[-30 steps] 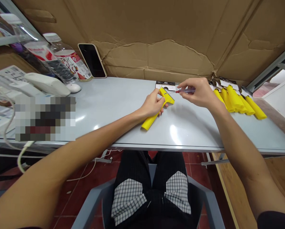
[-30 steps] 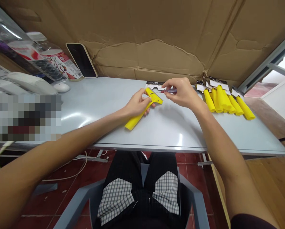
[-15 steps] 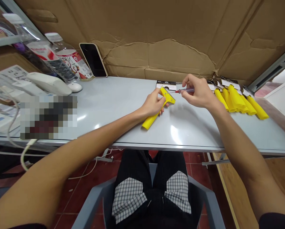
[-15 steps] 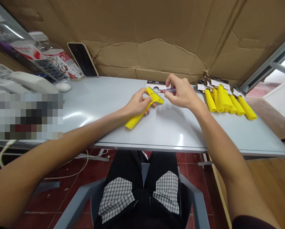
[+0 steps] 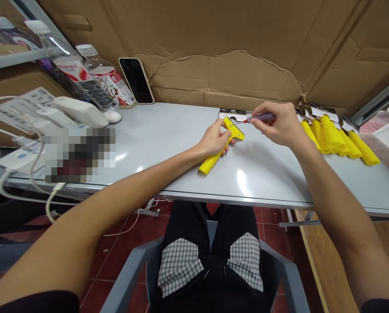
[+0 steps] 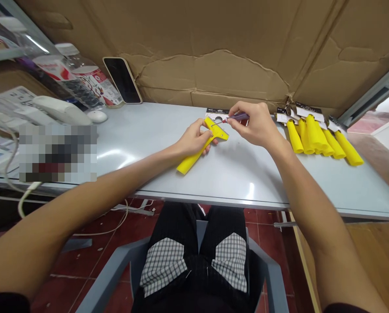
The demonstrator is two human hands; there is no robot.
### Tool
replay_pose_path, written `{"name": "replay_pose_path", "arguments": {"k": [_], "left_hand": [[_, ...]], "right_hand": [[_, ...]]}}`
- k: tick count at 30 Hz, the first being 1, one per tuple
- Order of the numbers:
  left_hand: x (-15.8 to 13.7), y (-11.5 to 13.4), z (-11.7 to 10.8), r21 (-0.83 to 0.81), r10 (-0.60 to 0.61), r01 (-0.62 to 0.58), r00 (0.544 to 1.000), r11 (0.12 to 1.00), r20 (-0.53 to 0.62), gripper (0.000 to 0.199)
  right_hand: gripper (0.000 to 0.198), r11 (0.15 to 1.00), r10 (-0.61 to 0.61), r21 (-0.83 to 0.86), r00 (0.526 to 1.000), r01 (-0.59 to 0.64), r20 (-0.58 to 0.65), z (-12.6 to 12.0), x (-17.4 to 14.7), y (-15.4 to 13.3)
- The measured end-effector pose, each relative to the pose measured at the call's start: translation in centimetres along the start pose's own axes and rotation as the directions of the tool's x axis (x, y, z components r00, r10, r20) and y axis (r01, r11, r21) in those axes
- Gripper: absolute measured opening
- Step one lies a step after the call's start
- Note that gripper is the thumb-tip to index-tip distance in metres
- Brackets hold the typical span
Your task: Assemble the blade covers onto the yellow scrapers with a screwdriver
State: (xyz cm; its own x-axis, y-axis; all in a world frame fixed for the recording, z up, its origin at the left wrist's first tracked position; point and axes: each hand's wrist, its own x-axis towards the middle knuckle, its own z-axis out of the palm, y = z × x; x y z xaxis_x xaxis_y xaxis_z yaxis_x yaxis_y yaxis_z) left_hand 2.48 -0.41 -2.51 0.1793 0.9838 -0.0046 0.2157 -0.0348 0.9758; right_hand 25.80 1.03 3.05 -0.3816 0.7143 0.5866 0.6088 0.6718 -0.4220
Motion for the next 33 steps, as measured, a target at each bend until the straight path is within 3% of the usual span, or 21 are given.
{"name": "replay_pose_path", "arguments": {"k": [13, 33], "left_hand": [[0.29, -0.50, -0.19, 0.003, 0.011, -0.011, 1.000, 1.000, 0.011, 0.017], [-0.06, -0.05, -0.08, 0.022, 0.002, -0.002, 1.000, 1.000, 0.005, 0.014]], "right_hand": [[0.022, 1.000, -0.011, -0.027, 0.997, 0.013, 0.071, 0.05, 0.02, 0.64], [0.026, 0.998, -0.003, -0.057, 0.997, 0.008, 0.081, 0.04, 0.02, 0.59]]}}
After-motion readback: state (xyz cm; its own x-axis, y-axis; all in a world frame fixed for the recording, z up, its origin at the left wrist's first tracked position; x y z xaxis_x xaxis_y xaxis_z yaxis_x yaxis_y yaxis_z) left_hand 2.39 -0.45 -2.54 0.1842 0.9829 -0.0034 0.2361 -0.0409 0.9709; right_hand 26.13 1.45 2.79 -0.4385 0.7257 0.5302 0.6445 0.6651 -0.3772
